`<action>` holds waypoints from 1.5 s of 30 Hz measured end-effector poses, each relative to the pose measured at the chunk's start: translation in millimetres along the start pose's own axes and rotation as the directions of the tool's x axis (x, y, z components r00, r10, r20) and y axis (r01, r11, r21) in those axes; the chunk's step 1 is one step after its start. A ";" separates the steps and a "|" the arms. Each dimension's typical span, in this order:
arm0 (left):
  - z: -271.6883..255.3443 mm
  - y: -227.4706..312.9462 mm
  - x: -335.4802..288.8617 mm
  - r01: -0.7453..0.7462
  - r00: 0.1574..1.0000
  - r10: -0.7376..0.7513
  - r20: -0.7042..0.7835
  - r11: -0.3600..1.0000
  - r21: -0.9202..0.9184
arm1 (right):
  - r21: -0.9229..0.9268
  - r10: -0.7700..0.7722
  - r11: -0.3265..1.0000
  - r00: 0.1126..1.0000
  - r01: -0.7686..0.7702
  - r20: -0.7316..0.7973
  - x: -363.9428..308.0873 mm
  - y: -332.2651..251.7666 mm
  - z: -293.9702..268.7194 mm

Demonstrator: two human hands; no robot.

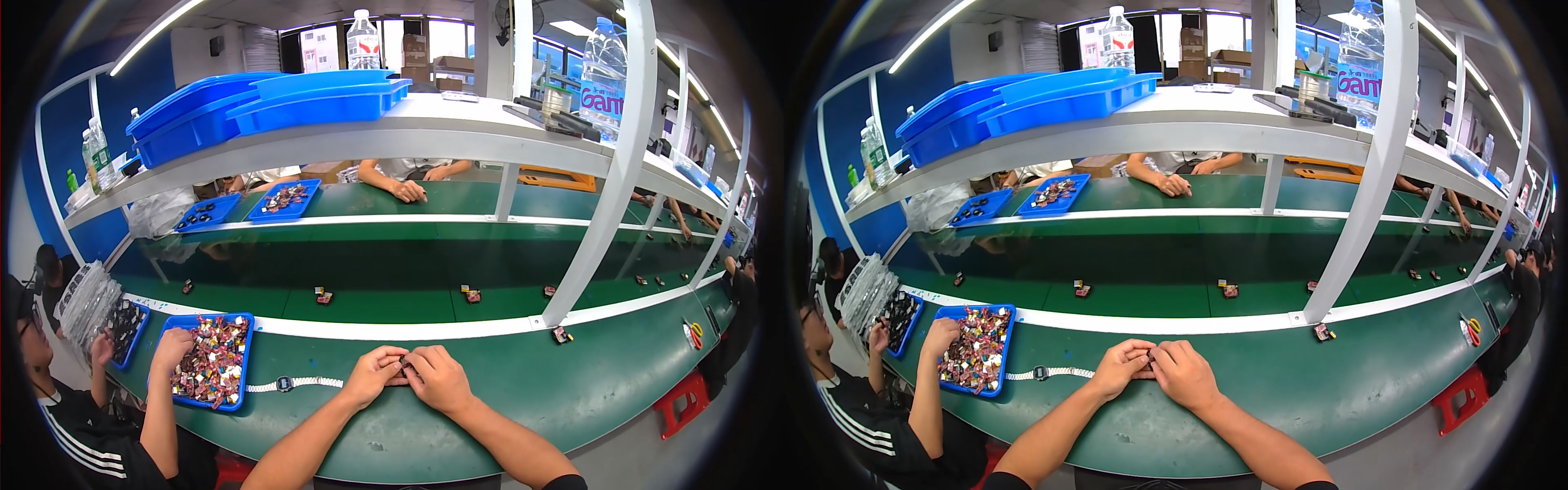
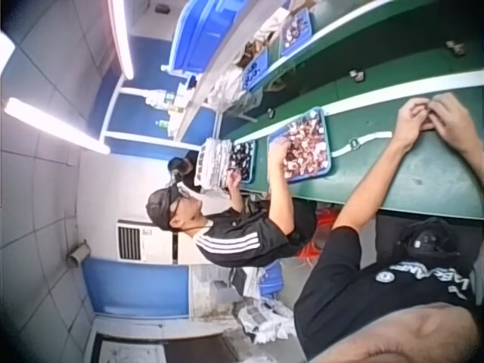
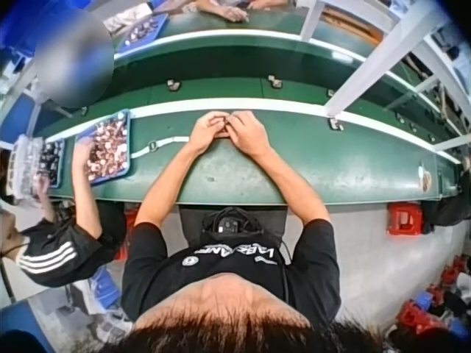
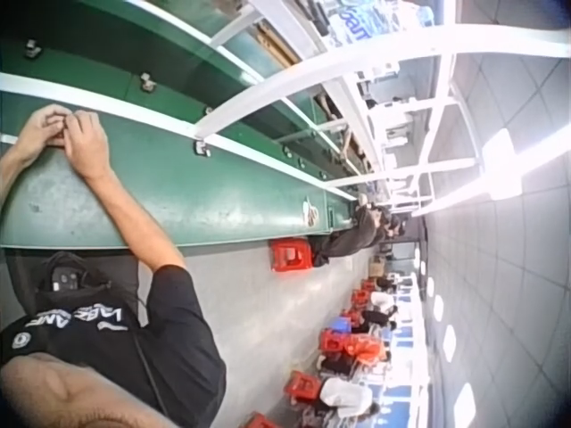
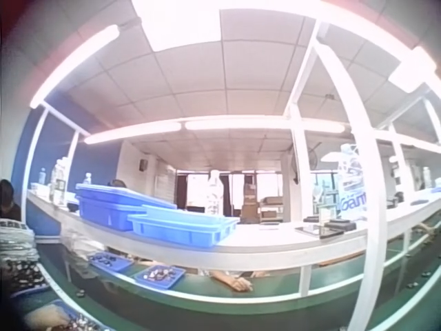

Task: Assembling small electronic components on a factory production line.

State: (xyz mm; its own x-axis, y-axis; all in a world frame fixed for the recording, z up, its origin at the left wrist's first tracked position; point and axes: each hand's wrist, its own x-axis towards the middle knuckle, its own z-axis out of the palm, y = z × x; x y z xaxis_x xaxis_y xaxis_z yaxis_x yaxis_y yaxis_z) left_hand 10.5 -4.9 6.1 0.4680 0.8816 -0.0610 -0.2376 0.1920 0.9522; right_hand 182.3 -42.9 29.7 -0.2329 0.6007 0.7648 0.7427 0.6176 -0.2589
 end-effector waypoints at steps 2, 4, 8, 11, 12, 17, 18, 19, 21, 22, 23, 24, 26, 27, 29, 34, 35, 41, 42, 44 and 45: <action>-0.6 -0.8 -0.4 0.015 1.000 -0.015 -0.003 1.000 -0.005 | -0.001 -0.020 1.000 1.000 0.020 0.010 -0.5 0.8 -1.7; 0.0 -1.1 -0.1 0.028 1.000 -0.029 -0.004 1.000 -0.010 | -0.004 -0.041 0.999 0.999 0.041 0.020 -0.9 2.0 -2.4; 2.5 -0.5 0.6 0.010 1.000 -0.010 0.007 1.000 0.006 | -0.062 -0.079 0.995 0.996 0.081 0.033 -3.5 4.4 1.1; 3.5 -0.9 0.6 0.001 1.000 -0.001 -0.001 1.000 0.025 | -0.112 -0.105 0.988 0.993 0.110 0.045 -2.5 3.1 1.1; 3.4 -0.6 1.1 -0.002 1.000 0.002 -0.007 0.999 0.037 | -0.121 -0.125 0.984 0.991 0.129 0.040 -1.3 3.0 1.0; 4.9 -1.9 0.2 -0.002 1.000 0.002 0.000 0.997 0.083 | -0.130 -0.098 0.986 0.993 0.107 0.072 -4.3 2.0 1.3; 5.1 -1.6 0.7 -0.002 1.000 0.003 -0.001 0.996 0.086 | -0.118 -0.086 0.989 0.994 0.093 0.066 -3.1 2.0 0.1; 5.1 -1.8 0.5 -0.004 1.000 0.004 0.000 0.996 0.086 | -0.119 -0.087 0.988 0.994 0.094 0.065 -3.4 2.4 0.1; 4.6 -2.6 -0.5 -0.003 1.000 0.003 -0.016 0.999 0.037 | -0.036 0.011 0.999 0.999 -0.009 0.042 -5.5 3.2 1.0; 4.5 -1.8 -0.9 -0.002 1.000 0.003 -0.017 0.999 0.038 | -0.035 0.011 0.999 0.999 -0.009 0.042 -6.2 4.1 0.9; 4.8 -0.2 -1.5 -0.001 1.000 0.002 -0.018 0.999 0.038 | -0.015 0.043 0.999 0.997 -0.042 0.057 -7.0 5.2 0.7; 5.5 0.5 -1.8 0.001 1.000 0.000 -0.019 0.999 0.036 | 0.003 0.075 0.997 0.994 -0.076 0.075 -8.1 6.0 0.3; 6.1 1.1 -1.2 0.003 1.000 -0.002 -0.019 0.999 0.037 | -0.001 0.076 0.997 0.993 -0.076 0.086 -7.6 5.6 0.8; 5.7 1.6 -1.3 0.004 1.000 -0.003 -0.018 0.999 0.041 | -0.004 0.076 0.997 0.993 -0.076 0.093 -6.8 5.1 1.3; 6.2 1.7 -2.0 0.007 1.000 -0.006 -0.022 0.999 0.047 | -0.021 0.040 0.999 0.995 -0.038 0.097 -6.3 5.2 0.4; 5.0 1.3 -0.6 0.007 1.000 -0.006 -0.009 0.999 0.050 | -0.018 -0.019 1.000 0.992 0.021 0.121 -3.4 12.0 -2.6; 5.8 1.3 -0.6 0.002 1.000 -0.001 -0.012 0.998 0.058 | 0.024 -0.018 1.000 0.994 0.015 0.111 -2.7 15.0 -4.4; 5.4 -1.1 -1.6 0.008 1.000 -0.007 -0.009 0.995 0.095 | 0.021 0.005 1.000 0.986 -0.009 0.168 -5.5 11.9 -3.2; 5.4 -0.9 -1.5 0.010 1.000 -0.009 -0.008 0.994 0.105 | -0.010 0.009 1.000 0.979 -0.007 0.202 -5.8 12.0 -2.6; 6.0 0.6 -2.2 0.010 1.000 -0.009 -0.012 0.996 0.094 | 0.005 0.015 1.000 0.981 -0.016 0.196 -4.6 11.3 -4.1; 6.5 1.6 -1.9 0.012 1.000 -0.011 -0.016 0.996 0.085 | 0.021 0.021 0.999 0.982 -0.026 0.187 -2.9 11.2 -5.5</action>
State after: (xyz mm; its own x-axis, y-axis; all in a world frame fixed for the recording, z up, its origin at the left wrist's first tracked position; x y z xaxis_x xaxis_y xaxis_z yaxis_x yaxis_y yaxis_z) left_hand 14.7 -9.0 9.7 0.4568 0.8863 -0.0761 -0.1585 0.1653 0.9734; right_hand 194.7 -40.5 27.8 -0.3302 0.6980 0.6354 0.7349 0.6125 -0.2910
